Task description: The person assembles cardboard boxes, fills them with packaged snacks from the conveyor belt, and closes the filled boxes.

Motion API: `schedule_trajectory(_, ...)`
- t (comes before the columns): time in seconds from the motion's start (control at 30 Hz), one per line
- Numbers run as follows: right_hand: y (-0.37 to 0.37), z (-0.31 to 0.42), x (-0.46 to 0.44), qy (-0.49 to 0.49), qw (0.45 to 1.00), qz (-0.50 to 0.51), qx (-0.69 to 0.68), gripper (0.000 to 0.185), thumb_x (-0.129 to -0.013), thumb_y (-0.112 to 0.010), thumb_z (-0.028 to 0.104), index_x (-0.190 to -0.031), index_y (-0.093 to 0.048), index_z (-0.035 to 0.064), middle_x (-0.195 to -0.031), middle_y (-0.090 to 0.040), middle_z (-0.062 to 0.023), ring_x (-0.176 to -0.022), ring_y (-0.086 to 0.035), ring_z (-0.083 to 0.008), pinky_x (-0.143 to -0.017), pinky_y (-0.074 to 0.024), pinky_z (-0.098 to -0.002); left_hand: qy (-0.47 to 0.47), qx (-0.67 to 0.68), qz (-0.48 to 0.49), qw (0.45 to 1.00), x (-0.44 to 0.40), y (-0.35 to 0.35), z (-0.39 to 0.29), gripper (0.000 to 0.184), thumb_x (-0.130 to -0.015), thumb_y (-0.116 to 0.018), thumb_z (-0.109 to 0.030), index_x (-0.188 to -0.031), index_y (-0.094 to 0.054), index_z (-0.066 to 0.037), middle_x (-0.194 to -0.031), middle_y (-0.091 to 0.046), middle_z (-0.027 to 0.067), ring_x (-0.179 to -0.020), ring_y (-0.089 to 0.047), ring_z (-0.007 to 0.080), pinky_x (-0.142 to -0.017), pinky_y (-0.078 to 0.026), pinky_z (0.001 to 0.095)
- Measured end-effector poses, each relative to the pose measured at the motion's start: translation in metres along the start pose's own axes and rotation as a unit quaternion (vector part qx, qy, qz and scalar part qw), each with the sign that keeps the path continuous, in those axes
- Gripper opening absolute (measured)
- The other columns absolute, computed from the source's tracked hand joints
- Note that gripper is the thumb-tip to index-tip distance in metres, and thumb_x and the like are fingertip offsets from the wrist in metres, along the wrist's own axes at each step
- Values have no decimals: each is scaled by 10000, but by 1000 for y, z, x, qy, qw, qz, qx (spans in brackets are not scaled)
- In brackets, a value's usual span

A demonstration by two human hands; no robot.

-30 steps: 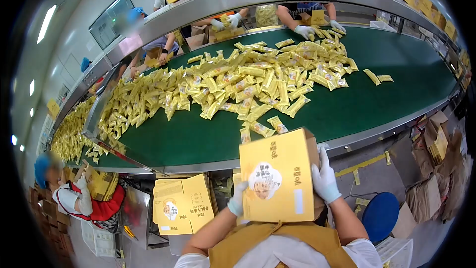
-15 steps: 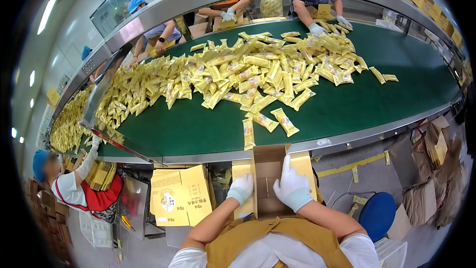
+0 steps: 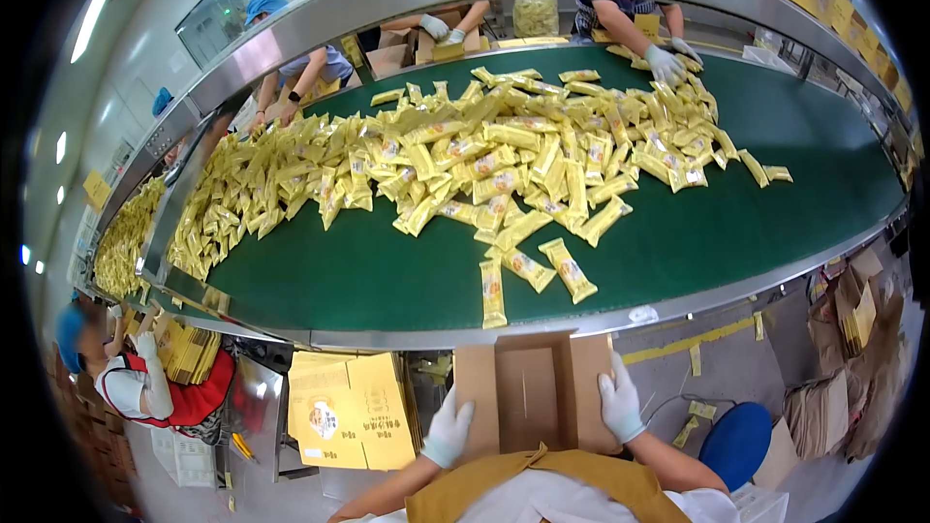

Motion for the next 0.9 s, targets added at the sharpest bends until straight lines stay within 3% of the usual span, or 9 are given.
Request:
schedule_trajectory(0.03,-12,-20,2,2,1000,-9,28,543,-1029,-486,201,-1506,-351,-19,-1231,-620,-302,-1059,-630,-449,-949,-505,-446,59,-82,-3,995,3,-7,-5,571,-1008,-487,-142,-1531,-312,7,-1186,-662,266,-1108,-629,456,-967,-499,434)
schedule_trajectory(0.07,-33,-44,7,-108,990,58,64,485,-1013,-502,166,-1462,-425,0,-1208,-627,-284,-1051,-624,-451,-903,-507,-479,260,-186,72,945,1,-24,-2,571,-992,-470,-101,-1528,-308,12,-1281,-606,287,-1140,-572,508,-1004,-473,454)
schedule_trajectory(0.13,-60,-43,-4,101,988,29,114,330,-962,-560,147,-1275,-577,42,-1069,-644,-260,-952,-624,-447,-810,-501,-504,-120,-171,-53,976,-11,-64,50,560,-969,-506,-85,-1504,-364,-1,-1388,-518,308,-1194,-537,498,-1031,-447,476)
schedule_trajectory(0.27,-14,24,-110,228,945,-86,220,101,-861,-634,84,-958,-614,63,-954,-590,-195,-867,-560,-383,-757,-450,-491,-267,-218,-162,925,-105,-3,-32,464,-891,-601,-61,-1349,-546,-8,-1413,-503,249,-1259,-495,463,-1075,-403,506)
schedule_trajectory(0.4,13,30,-223,212,940,-127,234,360,-851,-714,199,-1191,-639,105,-1205,-576,-170,-1132,-538,-376,-974,-427,-462,-233,-322,-144,906,-236,27,-52,515,-901,-689,-331,-1378,-574,-173,-1427,-503,169,-1376,-409,409,-1145,-286,568)
schedule_trajectory(0.47,10,2,-282,191,927,-101,306,476,-888,-682,386,-1312,-624,178,-1420,-492,-192,-1310,-439,-441,-1074,-343,-553,-183,-287,-107,934,-309,29,-44,565,-897,-650,-476,-1390,-569,-211,-1472,-485,153,-1404,-375,412,-1141,-259,616)
schedule_trajectory(0.6,-13,-28,-363,-71,953,43,290,676,-882,-530,692,-1467,-494,355,-1634,-265,-141,-1445,-283,-483,-1112,-204,-691,0,-441,34,897,-392,8,-58,736,-885,-424,-754,-1498,-455,-348,-1525,-460,80,-1465,-228,496,-1129,-99,744)
schedule_trajectory(0.8,-52,-5,-367,-84,921,29,379,826,-837,-515,752,-1524,-418,304,-1636,-288,-85,-1428,-330,-440,-1109,-202,-695,33,-477,55,877,-394,-11,-56,717,-869,-390,-786,-1412,-571,-354,-1542,-440,54,-1465,-116,560,-1107,2,786)
schedule_trajectory(0.9,-66,11,-345,-41,917,44,393,827,-833,-528,731,-1509,-441,263,-1604,-350,-98,-1421,-332,-436,-1116,-195,-697,-41,-476,45,878,-377,-7,-38,618,-878,-458,-725,-1289,-673,-317,-1468,-500,56,-1457,-163,527,-1083,-66,788)
Point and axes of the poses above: each hand's wrist, its own x-axis away from the middle knuckle, its own y-axis out of the back of the hand, z = x × y, the point moved 5 cm from there along -x, towards the middle knuckle
